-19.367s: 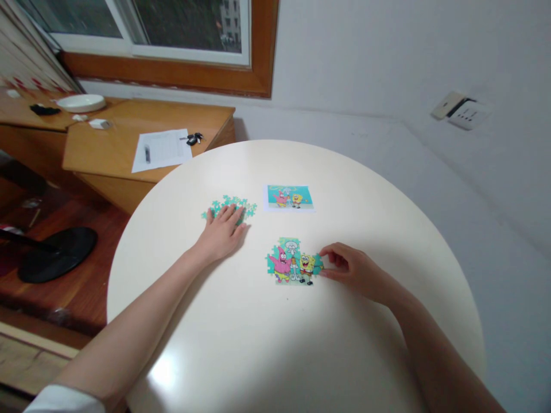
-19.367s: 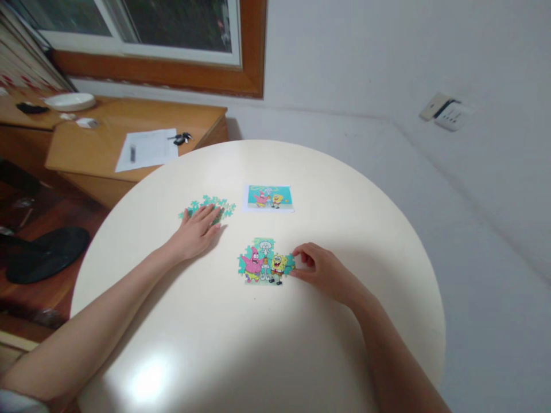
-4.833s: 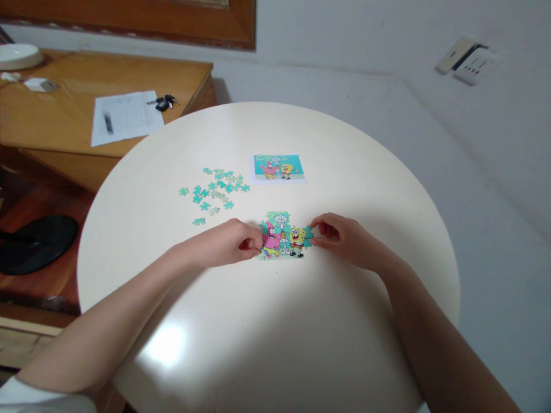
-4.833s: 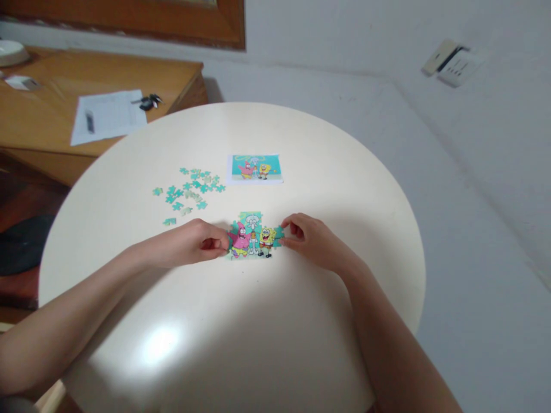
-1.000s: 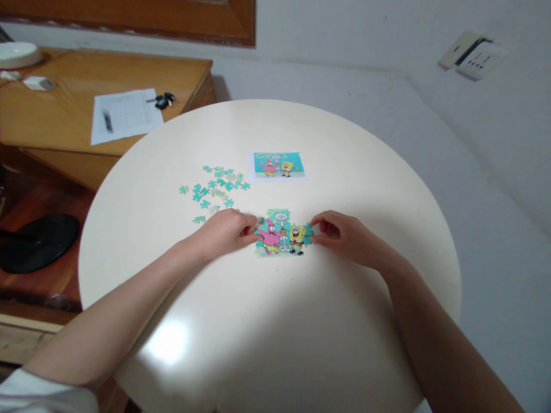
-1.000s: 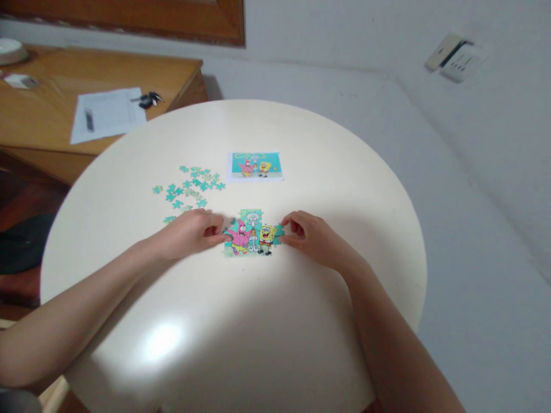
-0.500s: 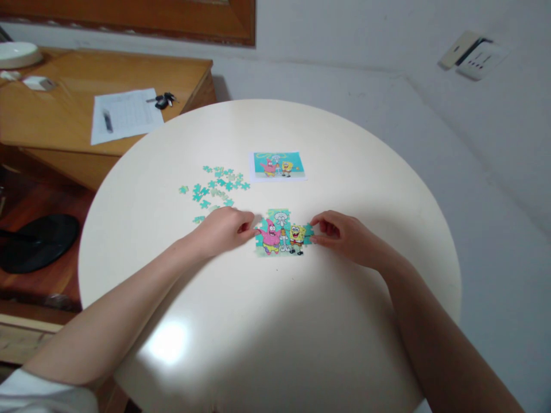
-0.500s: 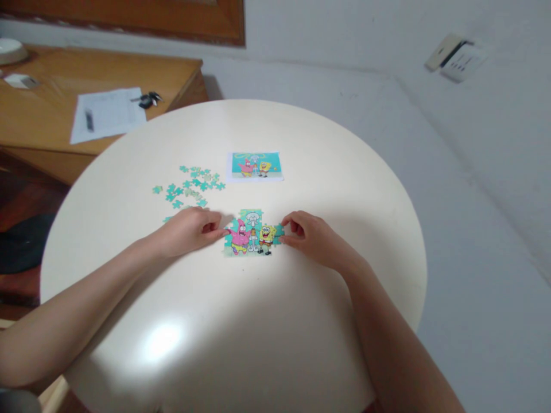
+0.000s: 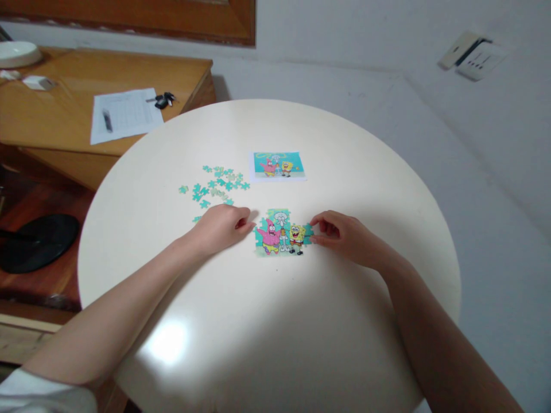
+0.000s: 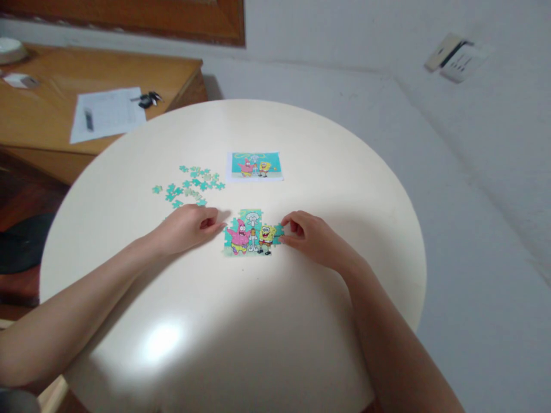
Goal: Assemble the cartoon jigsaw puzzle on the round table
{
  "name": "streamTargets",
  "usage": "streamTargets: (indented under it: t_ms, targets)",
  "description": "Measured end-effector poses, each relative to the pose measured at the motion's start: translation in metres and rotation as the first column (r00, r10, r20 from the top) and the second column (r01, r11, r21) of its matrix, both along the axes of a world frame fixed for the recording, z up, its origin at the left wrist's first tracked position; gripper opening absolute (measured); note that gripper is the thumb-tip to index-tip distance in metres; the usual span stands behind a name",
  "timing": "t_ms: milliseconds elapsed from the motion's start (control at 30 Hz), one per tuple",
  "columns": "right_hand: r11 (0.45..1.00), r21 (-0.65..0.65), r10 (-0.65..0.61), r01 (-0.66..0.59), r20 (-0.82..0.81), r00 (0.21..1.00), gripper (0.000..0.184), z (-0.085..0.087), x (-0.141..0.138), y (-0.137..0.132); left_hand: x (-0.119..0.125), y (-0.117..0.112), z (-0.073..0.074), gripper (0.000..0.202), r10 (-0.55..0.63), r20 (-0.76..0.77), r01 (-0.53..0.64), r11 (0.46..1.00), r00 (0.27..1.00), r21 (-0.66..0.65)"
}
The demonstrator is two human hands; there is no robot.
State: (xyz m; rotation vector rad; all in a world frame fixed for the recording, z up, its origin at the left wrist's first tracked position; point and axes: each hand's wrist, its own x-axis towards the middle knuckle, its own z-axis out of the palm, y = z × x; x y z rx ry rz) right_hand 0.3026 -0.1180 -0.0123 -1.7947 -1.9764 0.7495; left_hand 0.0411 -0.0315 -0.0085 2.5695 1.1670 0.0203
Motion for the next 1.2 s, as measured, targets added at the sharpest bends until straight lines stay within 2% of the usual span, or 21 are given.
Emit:
streamTargets:
  t_ms: [167, 300, 400, 500, 600, 833, 1200]
  targets:
    - [1.000, -0.009, -0.007, 0.007, 0.007, 1.000, 0.019, 0.000, 0.000, 0.000, -0.001, -0.001, 0.000, 0.030, -0.026, 0.068, 0.026, 1.000, 0.997, -0.003]
    - [1.000, -0.008, -0.003, 0.003, 0.008, 1.000, 0.018, 0.000, 0.000, -0.001, -0.001, -0.004, 0.005, 0.031, -0.116, 0.082, 0.117, 0.993, 0.990, -0.004]
    - [1.000, -0.008, -0.001, 0.001, 0.007, 1.000, 0.018, 0.000, 0.000, -0.001, 0.002, -0.007, 0.006, 0.040, -0.170, -0.004, 0.170, 0.985, 0.985, 0.028]
    - [1.000, -0.007, -0.006, 0.006, 0.006, 1.000, 0.019, 0.000, 0.000, -0.001, 0.005, -0.011, 0.005, 0.055, -0.180, -0.107, 0.187, 0.981, 0.978, 0.051]
    - [1.000, -0.016, -0.009, 0.009, 0.004, 1.000, 0.019, 0.001, -0.001, 0.000, 0.007, -0.013, 0.005, 0.059, -0.177, -0.152, 0.186, 0.981, 0.972, 0.050]
    - [1.000, -0.012, -0.009, 0.009, -0.004, 1.000, 0.019, 0.000, 0.000, 0.000, 0.009, -0.013, 0.005, 0.047, -0.119, -0.194, 0.131, 0.990, 0.974, 0.052]
    - [1.000, -0.001, -0.010, 0.010, -0.021, 1.000, 0.018, -0.001, 0.000, 0.000, 0.010, -0.012, 0.003, 0.036, -0.128, -0.178, 0.142, 0.987, 0.976, 0.072]
